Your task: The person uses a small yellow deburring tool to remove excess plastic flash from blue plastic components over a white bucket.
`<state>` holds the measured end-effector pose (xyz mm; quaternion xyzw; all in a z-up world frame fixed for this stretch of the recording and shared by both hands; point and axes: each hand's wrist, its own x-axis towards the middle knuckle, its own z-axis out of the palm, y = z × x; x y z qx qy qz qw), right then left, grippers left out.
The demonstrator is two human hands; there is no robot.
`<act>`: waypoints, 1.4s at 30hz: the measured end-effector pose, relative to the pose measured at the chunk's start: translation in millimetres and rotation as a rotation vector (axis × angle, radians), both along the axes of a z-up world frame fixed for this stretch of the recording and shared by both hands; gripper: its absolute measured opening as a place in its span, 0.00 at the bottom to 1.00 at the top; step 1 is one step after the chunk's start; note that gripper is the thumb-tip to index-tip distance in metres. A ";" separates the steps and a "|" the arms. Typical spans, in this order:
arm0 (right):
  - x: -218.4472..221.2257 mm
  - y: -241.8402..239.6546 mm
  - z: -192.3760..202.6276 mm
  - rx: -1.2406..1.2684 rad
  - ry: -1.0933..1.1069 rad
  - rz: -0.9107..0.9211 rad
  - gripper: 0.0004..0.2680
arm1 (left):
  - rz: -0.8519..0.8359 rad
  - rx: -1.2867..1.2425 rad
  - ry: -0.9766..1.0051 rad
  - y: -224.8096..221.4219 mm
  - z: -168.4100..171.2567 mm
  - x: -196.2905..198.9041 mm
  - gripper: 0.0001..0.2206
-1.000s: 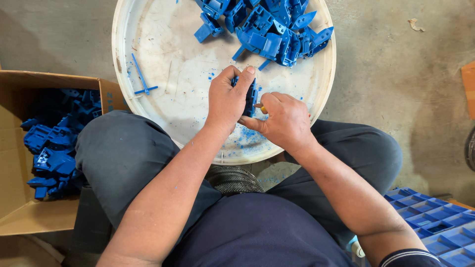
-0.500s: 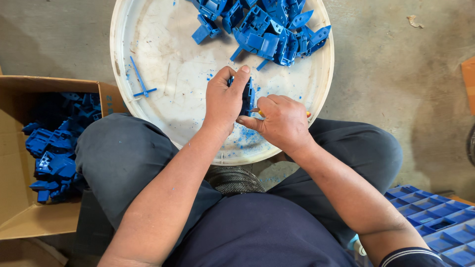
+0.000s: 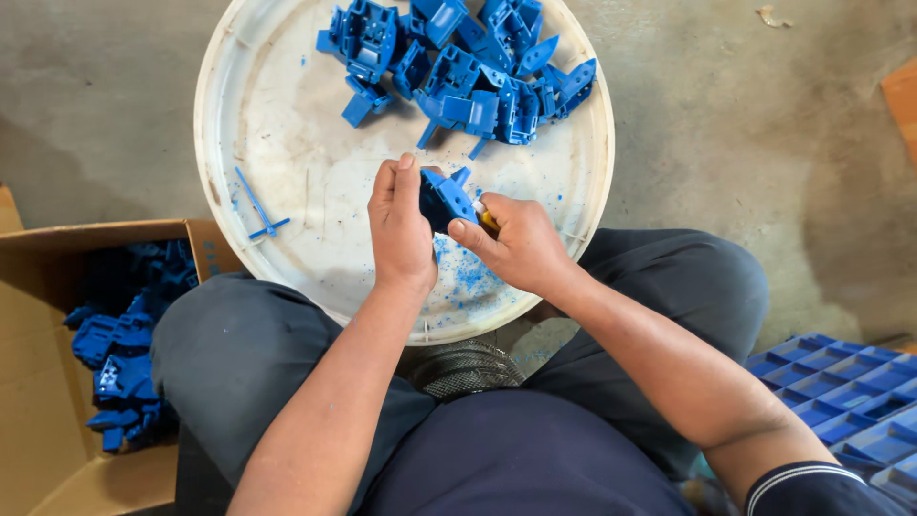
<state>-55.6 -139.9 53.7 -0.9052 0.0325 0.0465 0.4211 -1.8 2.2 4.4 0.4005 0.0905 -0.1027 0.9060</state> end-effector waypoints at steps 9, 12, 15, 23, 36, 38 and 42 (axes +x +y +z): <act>-1.7 -0.4 2.9 -0.124 -0.032 0.029 0.17 | -0.026 -0.021 -0.035 1.6 3.5 -2.4 0.12; -1.9 0.5 4.2 -0.237 -0.096 0.073 0.18 | -0.013 0.089 -0.012 0.7 -3.5 -2.8 0.13; -4.3 1.1 8.9 -0.227 -0.174 0.162 0.17 | 0.046 0.093 -0.055 -4.5 -11.8 -1.1 0.16; 2.0 -13.0 27.1 -0.005 -0.098 0.127 0.07 | -0.098 0.147 0.037 2.4 7.0 7.5 0.12; 4.0 -7.1 36.5 -0.342 -0.482 0.311 0.04 | -0.321 0.260 0.075 7.7 13.5 10.8 0.13; 3.3 -8.0 38.2 -0.368 -0.496 0.324 0.04 | -0.367 0.315 0.067 9.0 11.6 11.5 0.13; 3.5 -8.4 36.4 -0.406 -0.519 0.342 0.04 | -0.403 0.363 0.049 9.1 8.6 12.2 0.13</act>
